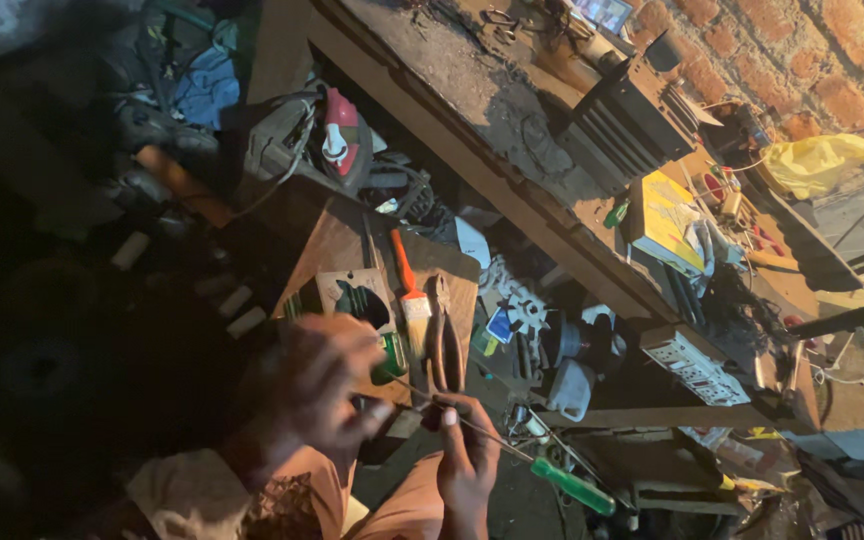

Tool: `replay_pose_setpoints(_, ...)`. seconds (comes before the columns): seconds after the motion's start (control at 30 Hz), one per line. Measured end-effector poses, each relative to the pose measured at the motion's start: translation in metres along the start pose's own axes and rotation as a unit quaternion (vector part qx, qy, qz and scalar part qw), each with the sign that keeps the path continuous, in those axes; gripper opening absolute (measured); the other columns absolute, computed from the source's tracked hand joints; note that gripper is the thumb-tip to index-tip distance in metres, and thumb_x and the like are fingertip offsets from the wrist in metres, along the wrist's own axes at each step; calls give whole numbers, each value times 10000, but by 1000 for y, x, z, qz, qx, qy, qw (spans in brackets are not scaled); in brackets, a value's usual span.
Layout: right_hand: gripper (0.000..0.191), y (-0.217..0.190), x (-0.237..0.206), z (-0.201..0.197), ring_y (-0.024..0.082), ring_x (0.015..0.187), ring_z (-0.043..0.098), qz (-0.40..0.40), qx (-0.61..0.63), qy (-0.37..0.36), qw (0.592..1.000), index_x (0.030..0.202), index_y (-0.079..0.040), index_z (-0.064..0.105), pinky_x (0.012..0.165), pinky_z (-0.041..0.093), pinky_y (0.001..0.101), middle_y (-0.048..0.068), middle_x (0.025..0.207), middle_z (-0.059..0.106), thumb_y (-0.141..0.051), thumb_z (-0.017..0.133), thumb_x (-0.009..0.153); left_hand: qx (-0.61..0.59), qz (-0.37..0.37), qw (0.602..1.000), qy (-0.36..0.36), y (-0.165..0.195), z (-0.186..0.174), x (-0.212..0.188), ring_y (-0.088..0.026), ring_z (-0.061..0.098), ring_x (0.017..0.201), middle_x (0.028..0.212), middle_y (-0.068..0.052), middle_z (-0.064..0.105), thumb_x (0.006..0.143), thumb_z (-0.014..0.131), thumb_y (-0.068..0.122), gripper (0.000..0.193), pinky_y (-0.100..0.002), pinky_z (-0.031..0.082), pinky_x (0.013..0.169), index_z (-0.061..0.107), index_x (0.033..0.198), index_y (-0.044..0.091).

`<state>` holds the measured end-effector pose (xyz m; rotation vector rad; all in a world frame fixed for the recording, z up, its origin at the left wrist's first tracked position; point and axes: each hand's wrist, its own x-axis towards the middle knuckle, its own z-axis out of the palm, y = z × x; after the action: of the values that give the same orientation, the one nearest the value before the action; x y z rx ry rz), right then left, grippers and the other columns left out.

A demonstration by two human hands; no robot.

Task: The person uses a screwdriver to pry and adjust a cylindrical motor component on a cluttered workbench. They rotate the part, probe internal slots, and reposition the component multiple times while seated.

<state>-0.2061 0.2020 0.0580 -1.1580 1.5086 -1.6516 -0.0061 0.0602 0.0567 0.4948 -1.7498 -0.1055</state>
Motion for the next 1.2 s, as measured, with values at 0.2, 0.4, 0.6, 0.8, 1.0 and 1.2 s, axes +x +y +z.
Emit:
replay_pose_setpoints(0.2,230,-13,-11,-14,201,890,637,-13,36,6,999,1084,109,677,820,487,329,158,956,704,-78,564,1013,-140,4,975,-173,28,13,3,-225,645,827,930,-99,673,925,692,274,284,-413,490,696,673,1094,47)
replay_pose_setpoints(0.4,420,-17,-16,-44,287,906,637,-58,206,-61,975,1243,110,619,818,501,390,226,1003,671,-225,670,995,-249,-137,907,-311,29,10,11,-195,704,701,796,-60,730,883,689,87,85,-381,554,667,756,936,83)
replay_pose_setpoints(0.6,571,-9,-28,-124,357,1011,636,9,319,-134,938,1265,75,579,838,524,433,280,1126,636,-355,724,919,-277,-164,882,-343,21,0,23,-289,748,796,898,-96,773,828,751,123,171,-406,580,720,795,992,99)
replay_pose_setpoints(0.8,596,20,-67,-226,394,1017,676,-2,114,-192,975,1338,122,598,836,564,465,368,1174,656,-303,758,952,-354,-200,843,-352,9,-15,33,-201,781,822,906,-88,788,865,755,163,127,-334,597,738,767,955,74)
replay_pose_setpoints(1.0,513,30,-82,-224,416,1022,676,-15,137,-153,979,1367,82,594,828,563,495,404,1194,637,-207,714,961,-326,-295,811,-387,1,-32,40,-144,773,701,749,-63,786,865,740,209,133,-312,579,667,773,893,83)
replay_pose_setpoints(1.2,461,9,-84,-165,387,1068,619,-23,288,-170,942,1398,49,584,890,483,486,350,1309,607,-145,682,990,-325,-270,834,-356,-3,-46,44,-149,767,738,790,-65,786,842,764,194,134,-315,567,687,775,913,80)
